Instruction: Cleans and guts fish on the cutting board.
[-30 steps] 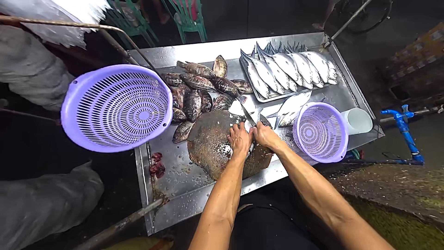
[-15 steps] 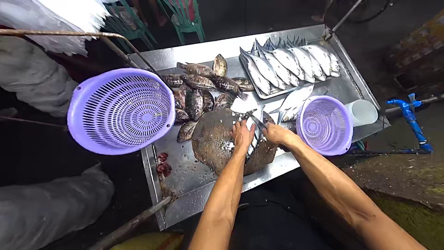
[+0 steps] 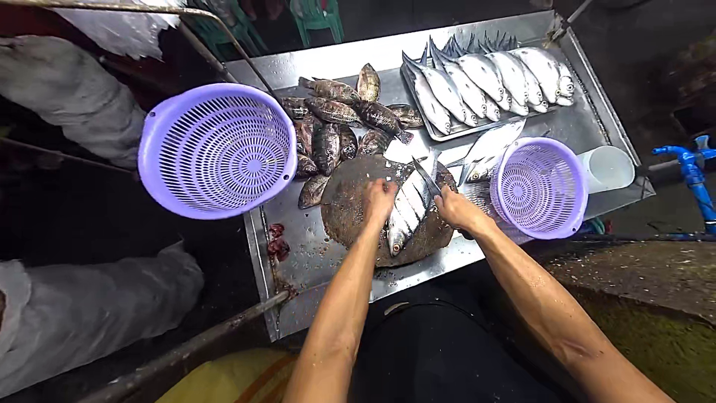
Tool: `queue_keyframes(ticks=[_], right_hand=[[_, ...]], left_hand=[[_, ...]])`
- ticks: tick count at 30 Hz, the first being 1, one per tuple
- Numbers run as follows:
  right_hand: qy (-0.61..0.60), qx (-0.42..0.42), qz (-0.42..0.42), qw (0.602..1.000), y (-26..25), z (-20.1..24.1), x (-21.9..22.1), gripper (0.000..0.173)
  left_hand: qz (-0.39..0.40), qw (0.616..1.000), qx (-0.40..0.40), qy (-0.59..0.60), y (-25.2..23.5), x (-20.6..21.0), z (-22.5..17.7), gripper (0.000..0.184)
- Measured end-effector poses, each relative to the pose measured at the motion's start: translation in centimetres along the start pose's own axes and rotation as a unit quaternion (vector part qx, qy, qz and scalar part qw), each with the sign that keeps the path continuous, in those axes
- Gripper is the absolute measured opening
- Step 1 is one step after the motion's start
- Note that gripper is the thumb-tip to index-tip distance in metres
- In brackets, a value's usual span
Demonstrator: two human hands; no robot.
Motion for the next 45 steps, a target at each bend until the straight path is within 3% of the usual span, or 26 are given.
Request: queue_keyframes(ticks=[3, 6, 10, 14, 19, 23, 28, 31, 33, 37, 41, 45], right_hand=[[0.003, -0.001, 0.008, 1.000, 0.1, -0.1, -0.4, 0.043], [0.018, 0.009, 0.032, 0.999, 0.9, -0.6, -1.3, 0.042], [0.033, 0.027, 0.066, 0.997, 1.6, -0.1, -2.5, 0.041], [0.010, -0.013, 0.015, 1.000, -0.8, 0.1, -1.1, 0.045], [0.042, 0.006, 0.064, 0.997, 1.1, 0.2, -2.8, 0.046], [0.009, -0.017, -0.045, 0.999, -1.9, 0.9, -0.1, 0.047], [0.041, -0.008, 0.056, 0.998, 0.6, 0.2, -2.8, 0.050], [0.004, -0.006, -0.034, 0.999, -2.8, 1.4, -0.1, 0.053], [0.002, -0.019, -0.046, 0.999, -3.8, 1.4, 0.8, 0.051], [0.002, 0.003, 0.041, 0.999, -0.6, -0.7, -0.9, 0.051], [-0.002, -0.009, -0.067, 0.998, -2.1, -1.6, 2.8, 0.051], [0.017, 0.006, 0.000, 1.000, 1.9, -2.6, 2.2, 0.050]], left_hand=[[-0.023, 0.996, 0.025, -0.077, 1.5, 4.5, -3.0, 0.060], [-0.036, 0.989, 0.020, -0.139, 1.9, 6.5, -4.1, 0.064], [-0.039, 0.991, 0.004, -0.127, 1.9, 6.5, -4.0, 0.062], [-0.040, 0.990, -0.003, -0.136, 1.9, 6.5, -4.0, 0.061], [-0.055, 0.987, 0.011, -0.148, 2.0, 6.6, -4.4, 0.059], [-0.049, 0.988, 0.021, -0.142, 1.7, 6.4, -4.0, 0.059], [-0.064, 0.988, 0.024, -0.139, 1.9, 6.5, -4.2, 0.060], [-0.057, 0.989, 0.017, -0.134, 1.6, 6.3, -4.1, 0.058], [-0.059, 0.990, 0.018, -0.127, 2.2, 6.6, -3.4, 0.058], [-0.051, 0.993, 0.017, -0.109, 1.7, 6.6, -3.3, 0.061], [-0.045, 0.992, 0.018, -0.113, 1.6, 6.5, -3.3, 0.062], [0.004, 0.998, 0.012, -0.068, 0.7, 5.6, -3.1, 0.060]])
Point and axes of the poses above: each hand's wrist, its own y-axis away from the middle knuckle, its own x-axis out of the palm, z = x × y, the point moved 4 cm from there along -y, towards the middle knuckle, and after that the axes turned 6 degrees about -z, right-handed, at the moved point
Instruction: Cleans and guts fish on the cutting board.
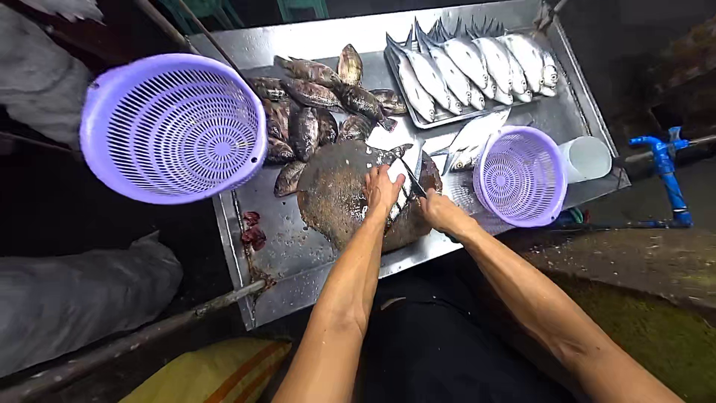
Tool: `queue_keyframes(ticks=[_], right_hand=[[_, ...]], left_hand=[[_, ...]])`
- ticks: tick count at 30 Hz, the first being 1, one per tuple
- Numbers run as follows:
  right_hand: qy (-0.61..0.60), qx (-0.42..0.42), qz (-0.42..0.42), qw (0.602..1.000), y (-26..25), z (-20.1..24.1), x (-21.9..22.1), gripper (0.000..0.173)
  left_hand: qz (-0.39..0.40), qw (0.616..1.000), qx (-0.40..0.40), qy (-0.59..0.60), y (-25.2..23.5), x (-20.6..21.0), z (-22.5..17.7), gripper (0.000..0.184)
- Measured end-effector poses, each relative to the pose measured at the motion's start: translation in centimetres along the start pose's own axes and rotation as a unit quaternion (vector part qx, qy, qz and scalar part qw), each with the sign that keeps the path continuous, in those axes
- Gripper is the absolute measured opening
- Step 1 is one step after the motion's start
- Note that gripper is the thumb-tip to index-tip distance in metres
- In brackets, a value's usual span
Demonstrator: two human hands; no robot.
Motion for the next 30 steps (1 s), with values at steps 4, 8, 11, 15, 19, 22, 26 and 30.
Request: queue_keyframes(ticks=[4, 8, 11, 15, 19, 22, 26, 30], right_hand=[[-0.003, 0.047, 0.045, 0.998, 1.3, 0.9, -1.2, 0.048], [-0.014, 0.041, 0.034, 0.998, 1.2, 0.4, -1.0, 0.046], [-0.002, 0.034, 0.020, 0.999, 1.8, 0.7, -0.4, 0.047], [0.017, 0.043, 0.024, 0.999, 2.6, 2.7, -0.9, 0.047], [0.026, 0.042, 0.026, 0.998, 3.7, 0.9, 0.6, 0.048], [0.001, 0.048, 0.074, 0.996, 5.7, -2.1, 0.9, 0.049], [-0.064, -0.002, 0.044, 0.997, 8.0, -3.9, 0.7, 0.046], [-0.049, -0.034, 0.003, 0.998, 8.3, -1.2, 1.1, 0.046]], left_hand=[[0.128, 0.981, 0.025, 0.142, -1.1, -3.0, 0.9, 0.041], [0.097, 0.993, 0.056, 0.031, -0.3, -1.7, 0.6, 0.061], [0.028, 0.993, 0.041, -0.104, 3.0, 0.0, -0.9, 0.119], [-0.009, 0.986, 0.032, -0.164, 5.1, 0.7, -1.2, 0.119], [-0.034, 0.994, -0.019, -0.099, 4.9, -0.3, 0.7, 0.113], [-0.043, 0.996, -0.016, -0.075, 4.0, -0.3, 1.8, 0.115], [-0.036, 0.997, 0.041, -0.062, 2.9, -0.2, 0.9, 0.112], [-0.020, 0.998, 0.053, 0.039, 2.4, -0.7, 2.5, 0.085]])
Point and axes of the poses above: each hand's wrist, its own y-axis away from the middle knuckle, its own x-axis out of the palm, z = x × y, the point moved 4 cm from there along -y, towards the middle knuckle, and after that the axes turned 6 degrees about -z, right-handed, at the moved point
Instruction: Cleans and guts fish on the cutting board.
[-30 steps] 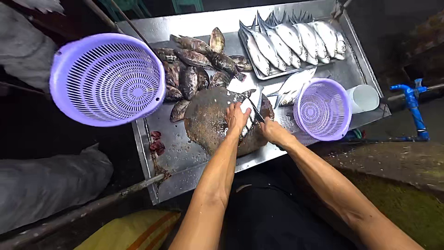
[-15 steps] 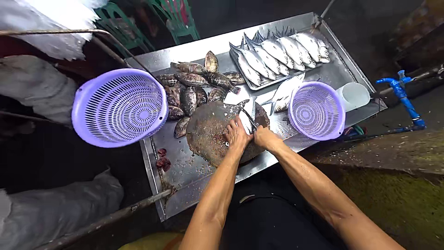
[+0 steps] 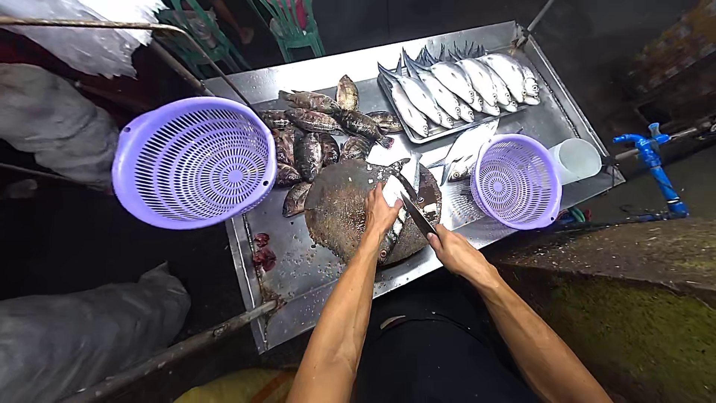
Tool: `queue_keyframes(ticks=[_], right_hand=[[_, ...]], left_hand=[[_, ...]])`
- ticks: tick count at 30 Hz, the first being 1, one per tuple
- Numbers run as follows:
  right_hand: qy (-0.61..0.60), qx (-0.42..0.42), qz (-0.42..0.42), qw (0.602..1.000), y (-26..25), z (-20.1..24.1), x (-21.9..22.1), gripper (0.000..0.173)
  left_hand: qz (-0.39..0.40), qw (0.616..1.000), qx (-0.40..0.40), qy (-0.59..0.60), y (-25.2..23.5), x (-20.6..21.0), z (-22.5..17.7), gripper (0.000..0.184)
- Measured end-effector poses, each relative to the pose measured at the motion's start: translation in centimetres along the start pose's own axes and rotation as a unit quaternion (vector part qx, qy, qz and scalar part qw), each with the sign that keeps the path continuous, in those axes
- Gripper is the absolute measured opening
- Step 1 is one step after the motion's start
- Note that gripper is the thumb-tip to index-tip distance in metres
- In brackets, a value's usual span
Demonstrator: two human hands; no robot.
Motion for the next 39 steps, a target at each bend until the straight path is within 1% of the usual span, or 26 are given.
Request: queue_keyframes(ticks=[2, 3, 8, 10, 13, 15, 19, 20, 22, 23, 24, 25, 26, 27, 29, 32, 34, 36, 37, 39], right_hand=[[0.021, -0.009, 0.000, 1.000, -0.8, 1.2, 0.2, 0.047], [0.035, -0.008, 0.001, 0.999, -0.9, 1.5, 0.2, 0.047], [0.094, 0.025, 0.015, 0.995, -2.0, 3.2, -0.8, 0.049], [0.091, 0.025, 0.017, 0.995, -3.6, 4.3, -0.6, 0.049], [0.069, 0.013, -0.010, 0.997, -7.5, 6.4, 0.0, 0.051], [0.071, 0.009, 0.009, 0.997, -8.9, 7.2, -0.9, 0.051], [0.101, 0.043, 0.074, 0.991, -6.3, 6.9, -3.2, 0.050], [0.096, 0.050, 0.070, 0.992, -6.6, 7.2, -2.8, 0.050], [0.055, 0.032, 0.006, 0.998, -10.0, 8.5, -1.7, 0.052], [0.046, 0.020, -0.019, 0.999, -11.2, 8.3, -0.5, 0.051], [0.059, 0.010, -0.019, 0.998, -11.5, 8.2, 0.2, 0.050], [0.078, 0.002, 0.003, 0.997, -11.5, 9.0, -0.8, 0.050], [0.093, 0.006, 0.035, 0.995, -10.5, 9.1, -1.9, 0.050], [0.101, 0.019, 0.065, 0.993, -8.5, 8.1, -2.1, 0.050], [0.100, 0.035, 0.068, 0.992, -6.4, 6.5, -2.0, 0.050], [0.058, 0.019, -0.009, 0.998, -8.3, 6.0, 0.6, 0.053], [0.060, 0.009, -0.004, 0.998, -8.6, 5.7, 0.7, 0.052], [0.065, 0.026, 0.031, 0.997, -6.0, 4.0, 1.0, 0.052], [0.073, 0.035, 0.034, 0.996, -5.2, 3.5, 0.8, 0.052], [0.070, 0.041, 0.009, 0.997, -5.3, 2.7, 1.7, 0.052]], left_hand=[[-0.023, 1.000, -0.017, 0.010, 0.4, -0.6, 0.7, 0.065], [-0.034, 0.999, -0.030, -0.002, 0.9, -0.6, 0.8, 0.060], [-0.039, 0.995, -0.066, -0.067, 1.8, 0.1, -0.8, 0.064], [-0.042, 0.993, -0.066, -0.088, 1.9, 0.2, -1.2, 0.062], [-0.054, 0.989, -0.061, -0.119, 1.7, 0.4, -1.2, 0.059], [-0.063, 0.989, -0.055, -0.121, 1.3, 0.4, -1.1, 0.059], [-0.038, 0.990, -0.039, -0.132, 1.7, 0.8, -1.6, 0.063], [-0.038, 0.988, -0.033, -0.143, 2.0, 0.7, -1.5, 0.061], [-0.048, 0.988, -0.015, -0.146, 1.4, 0.1, -1.8, 0.054], [-0.043, 0.990, -0.012, -0.135, 2.2, 0.4, -1.7, 0.051], [-0.045, 0.991, -0.012, -0.129, 2.7, 0.7, -1.2, 0.051], [-0.056, 0.991, -0.014, -0.122, 1.9, 0.3, -1.2, 0.052], [-0.055, 0.992, -0.021, -0.111, 1.5, 0.1, -1.2, 0.054], [-0.049, 0.993, -0.029, -0.106, 2.1, 0.3, -0.9, 0.057], [-0.046, 0.993, -0.033, -0.103, 1.8, 0.4, -1.0, 0.060], [-0.041, 0.994, -0.025, -0.102, 2.0, 0.1, -1.5, 0.060], [-0.052, 0.995, -0.026, -0.085, 1.9, 0.3, -1.1, 0.060], [-0.050, 0.996, -0.026, -0.075, 2.6, 0.7, -0.2, 0.061], [-0.054, 0.996, -0.025, -0.070, 1.9, 0.6, -0.3, 0.061], [-0.048, 0.996, -0.031, -0.074, 1.7, 0.4, -0.6, 0.062]])
Point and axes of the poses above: each hand's wrist, its own y-axis away from the middle knuckle, its own x-axis out of the palm, z = x × y, the point moved 4 cm from there along -y, towards the middle knuckle, and after that the axes turned 6 degrees about -z, right-handed, at the moved point
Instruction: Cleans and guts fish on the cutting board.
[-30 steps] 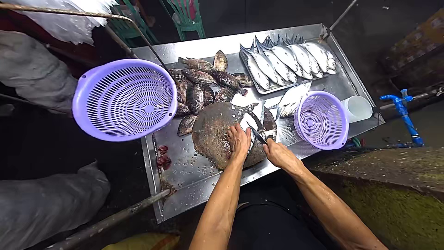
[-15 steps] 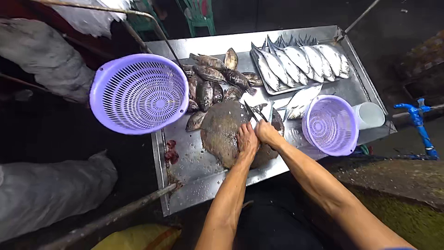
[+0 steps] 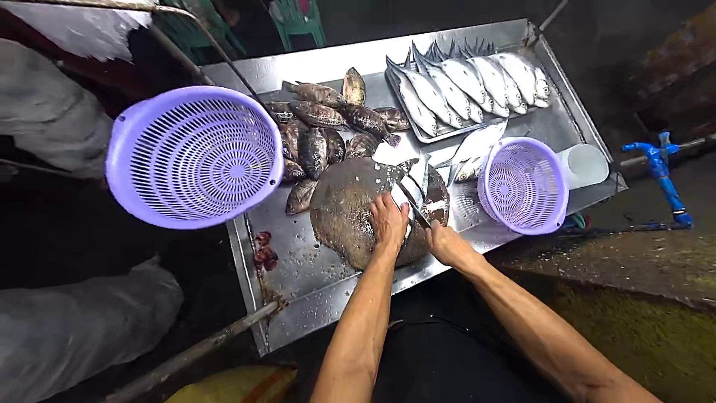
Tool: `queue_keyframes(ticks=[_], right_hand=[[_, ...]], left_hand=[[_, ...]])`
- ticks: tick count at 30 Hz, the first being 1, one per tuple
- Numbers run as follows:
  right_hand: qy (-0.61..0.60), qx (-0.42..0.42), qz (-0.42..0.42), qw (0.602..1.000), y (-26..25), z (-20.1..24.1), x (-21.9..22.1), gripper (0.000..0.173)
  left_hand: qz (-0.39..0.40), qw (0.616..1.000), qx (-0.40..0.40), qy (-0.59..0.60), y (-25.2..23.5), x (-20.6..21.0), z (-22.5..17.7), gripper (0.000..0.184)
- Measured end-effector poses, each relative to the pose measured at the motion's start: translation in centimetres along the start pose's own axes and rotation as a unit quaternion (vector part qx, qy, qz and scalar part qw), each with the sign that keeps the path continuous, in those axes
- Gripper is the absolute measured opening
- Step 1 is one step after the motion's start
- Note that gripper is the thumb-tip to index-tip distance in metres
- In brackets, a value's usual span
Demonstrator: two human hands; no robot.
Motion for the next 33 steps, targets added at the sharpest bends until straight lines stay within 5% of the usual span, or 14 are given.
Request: queue_keyframes(ticks=[5, 9, 12, 16, 33], right_hand=[[-0.043, -0.017, -0.051, 0.998, -2.6, -1.1, 1.3, 0.051], [-0.055, 0.010, 0.041, 0.998, 1.4, -3.1, 1.3, 0.050], [-0.075, 0.008, 0.022, 0.997, 5.0, -4.7, 0.7, 0.048], [-0.072, -0.040, -0.050, 0.995, 6.5, -2.5, 0.5, 0.048], [0.024, 0.001, 0.028, 0.999, 1.8, 3.3, -1.1, 0.047]], left_hand=[[0.002, 1.000, -0.003, 0.022, 0.0, 0.2, 0.4, 0.060], [-0.018, 0.996, -0.020, 0.081, 0.6, -1.1, 2.2, 0.058], [-0.016, 0.998, 0.006, 0.061, 2.0, -1.1, 2.8, 0.053], [-0.042, 0.997, 0.010, 0.062, 2.9, -0.4, 2.6, 0.049], [-0.032, 0.999, 0.032, 0.018, 2.7, 0.4, 1.7, 0.053]])
Point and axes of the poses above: each hand's wrist, its own y-axis away from the middle knuckle, its own x-axis out of the palm, z = x × y, the point moved 4 cm from there along -y, towards the middle knuckle, and after that the axes turned 6 degrees about -z, right-handed, at the moved point
